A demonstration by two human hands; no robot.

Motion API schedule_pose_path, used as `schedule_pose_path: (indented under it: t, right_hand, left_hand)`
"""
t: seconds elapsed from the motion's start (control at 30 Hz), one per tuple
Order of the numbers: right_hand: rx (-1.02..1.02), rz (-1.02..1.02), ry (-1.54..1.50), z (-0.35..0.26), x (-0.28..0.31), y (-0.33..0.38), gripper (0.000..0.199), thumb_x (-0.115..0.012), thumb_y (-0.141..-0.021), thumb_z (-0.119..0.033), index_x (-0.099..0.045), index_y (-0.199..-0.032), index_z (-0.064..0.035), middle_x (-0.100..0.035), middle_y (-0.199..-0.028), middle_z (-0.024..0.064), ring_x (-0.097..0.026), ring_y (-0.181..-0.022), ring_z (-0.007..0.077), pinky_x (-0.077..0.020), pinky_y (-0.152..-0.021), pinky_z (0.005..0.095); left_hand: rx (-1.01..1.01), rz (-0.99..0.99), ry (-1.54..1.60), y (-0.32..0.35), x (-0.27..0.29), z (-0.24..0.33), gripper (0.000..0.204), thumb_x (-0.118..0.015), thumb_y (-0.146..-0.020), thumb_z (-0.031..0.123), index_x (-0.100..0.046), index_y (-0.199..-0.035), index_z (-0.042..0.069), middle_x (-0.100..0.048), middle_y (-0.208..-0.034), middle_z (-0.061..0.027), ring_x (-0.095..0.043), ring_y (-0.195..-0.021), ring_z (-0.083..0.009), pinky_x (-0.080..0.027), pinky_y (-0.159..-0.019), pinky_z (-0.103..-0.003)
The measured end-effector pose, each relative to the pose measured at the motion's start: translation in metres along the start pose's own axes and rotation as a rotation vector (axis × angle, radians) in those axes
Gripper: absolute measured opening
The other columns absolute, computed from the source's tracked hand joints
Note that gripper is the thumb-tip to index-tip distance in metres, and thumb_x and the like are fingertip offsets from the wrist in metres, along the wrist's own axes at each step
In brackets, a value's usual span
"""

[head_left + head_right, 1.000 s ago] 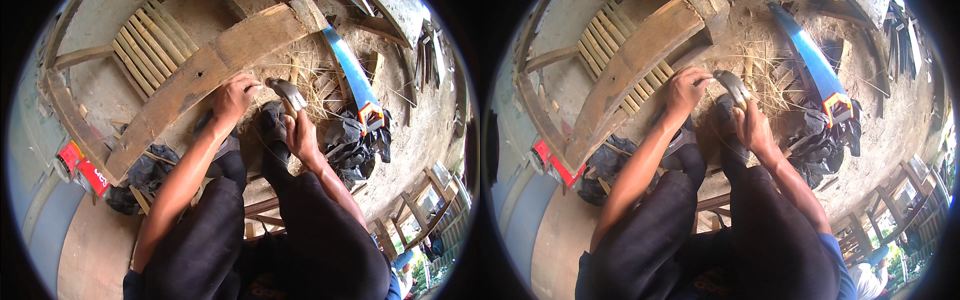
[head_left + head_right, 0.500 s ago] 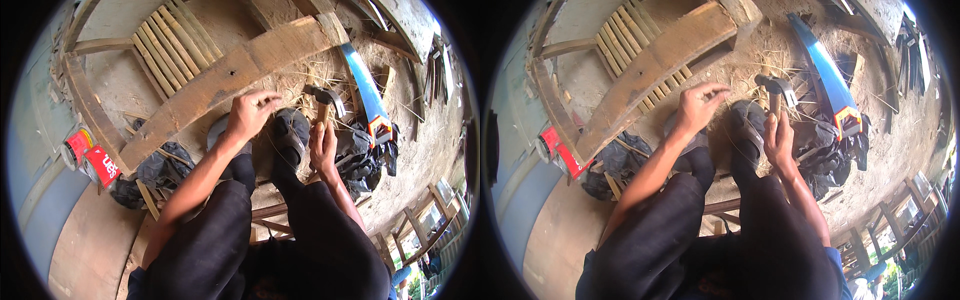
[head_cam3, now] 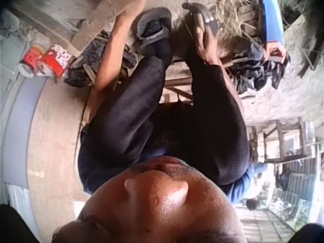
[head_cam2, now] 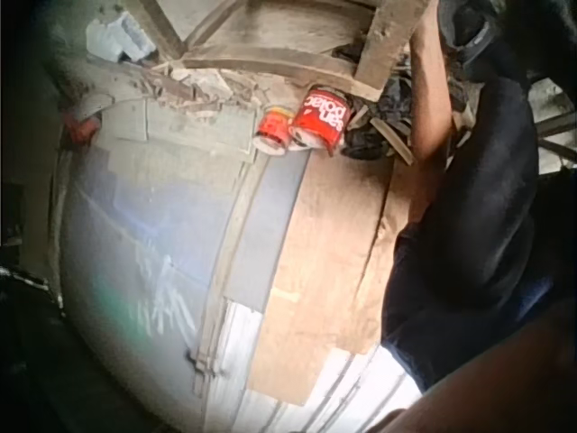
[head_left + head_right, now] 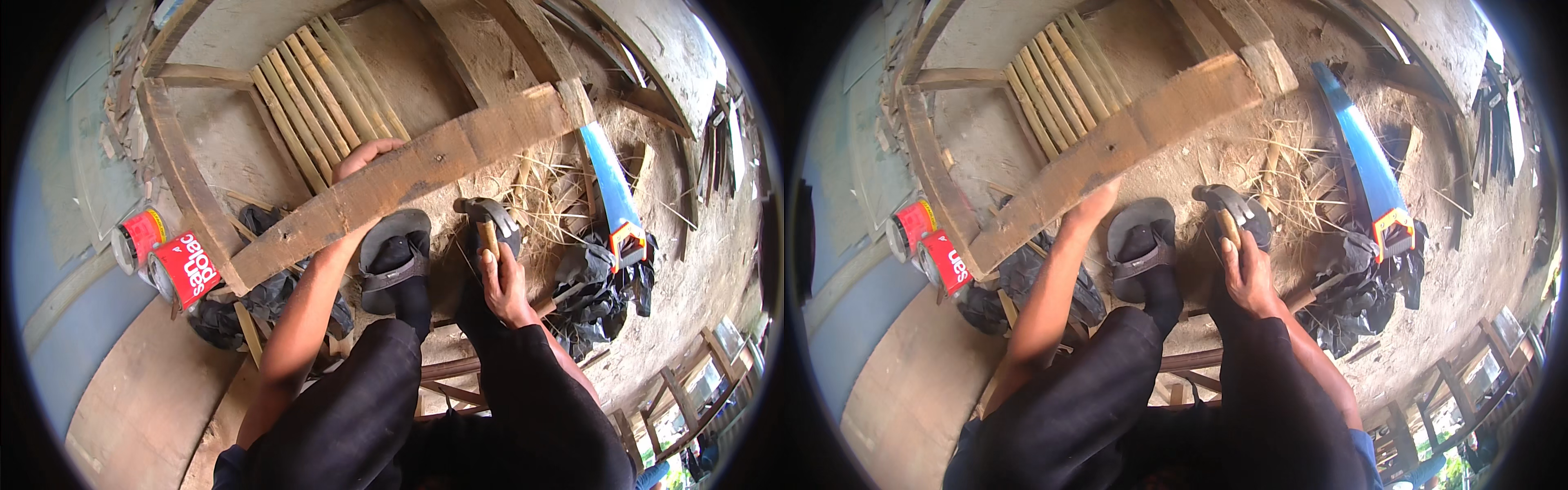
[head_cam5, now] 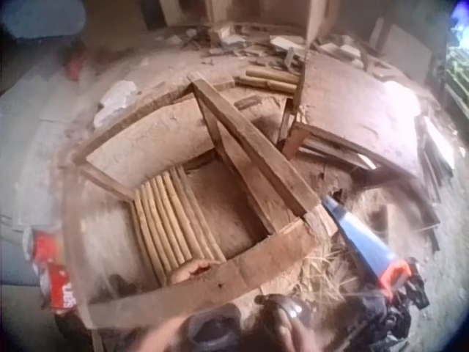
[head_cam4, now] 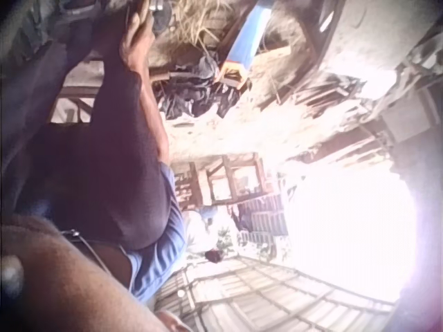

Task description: The person sits on the floor and uses a hand saw to cut a wooden slat on a stool frame. They then use a hammer to nail the slat into place and adjust the stool's position.

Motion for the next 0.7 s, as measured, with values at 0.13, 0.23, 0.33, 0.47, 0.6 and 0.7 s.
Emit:
schedule_pose_path:
  t: [0.13, 0.23, 0.33, 0.47, 0.6, 0.7]
  right_hand:
    - [0.056, 0.002, 0.014, 0.000, -0.002, -0.002, 0.027, -0.052, -0.104, -0.027, -0.053, -0.102, 0.0003, -0.057, -0.071, 0.0248, -0.060, -0.066, 0.0444, -0.0453, -0.060, 0.0440]
    - [0.044, 0.018, 0.001, 0.001, 0.000, 0.000, 0.027, -0.052, -0.104, -0.027, -0.052, -0.101, 0.0004, -0.058, -0.071, 0.0242, -0.061, -0.067, 0.0446, -0.0457, -0.060, 0.0442]
    - [0.052, 0.027, 0.007, 0.005, -0.002, 0.001, 0.029, -0.052, -0.105, -0.028, -0.051, -0.098, 0.0006, -0.059, -0.071, 0.0233, -0.061, -0.066, 0.0438, -0.0457, -0.059, 0.0437]
    - [0.025, 0.023, -0.002, 0.004, -0.002, 0.004, 0.032, -0.051, -0.105, -0.030, -0.049, -0.093, 0.0000, -0.058, -0.069, 0.0224, -0.059, -0.063, 0.0414, -0.0452, -0.059, 0.0433]
    - [0.037, 0.052, -0.006, 0.015, -0.006, 0.002, 0.033, -0.051, -0.105, -0.031, -0.048, -0.094, -0.0002, -0.056, -0.068, 0.0212, -0.056, -0.060, 0.0396, -0.0442, -0.058, 0.0435]
    - [0.016, 0.049, -0.025, 0.020, -0.006, 0.002, 0.034, -0.051, -0.105, -0.032, -0.048, -0.093, -0.0004, -0.055, -0.067, 0.0211, -0.055, -0.060, 0.0393, -0.0438, -0.058, 0.0438]
  left_hand:
    - [-0.140, 0.056, 0.012, -0.002, 0.008, -0.014, 0.032, -0.070, -0.089, 0.013, -0.068, -0.119, 0.003, -0.073, -0.108, -0.0080, -0.067, -0.104, -0.0200, -0.053, -0.090, -0.033]
    - [0.003, 0.000, -0.264, -0.011, 0.018, -0.051, 0.027, -0.070, -0.093, 0.027, -0.073, -0.112, 0.008, -0.074, -0.109, -0.0064, -0.066, -0.106, -0.0203, -0.050, -0.093, -0.037]
    - [-0.008, 0.071, -0.491, -0.018, 0.019, -0.069, 0.032, -0.071, -0.093, 0.031, -0.072, -0.112, 0.005, -0.074, -0.107, -0.0078, -0.066, -0.106, -0.0188, -0.049, -0.093, -0.035]
    - [-0.166, 0.165, -0.539, -0.023, 0.006, -0.059, 0.032, -0.074, -0.091, 0.032, -0.074, -0.108, 0.004, -0.074, -0.103, -0.0072, -0.066, -0.100, -0.0156, -0.050, -0.089, -0.032]
    - [-0.152, 0.199, -0.367, -0.026, -0.009, -0.063, 0.023, -0.076, -0.090, 0.026, -0.076, -0.101, 0.005, -0.075, -0.098, -0.0059, -0.066, -0.093, -0.0141, -0.050, -0.085, -0.030]
    - [-0.245, 0.219, -0.378, -0.023, -0.015, -0.056, 0.019, -0.077, -0.089, 0.022, -0.077, -0.099, 0.006, -0.075, -0.094, -0.0052, -0.067, -0.089, -0.0138, -0.050, -0.083, -0.029]
Point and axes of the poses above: each hand's wrist, its own y-axis away from the middle knuckle, its own x-axis out of the back of the hand, z = x × y, the point moved 3 cm from there along -y, towards the middle knuckle
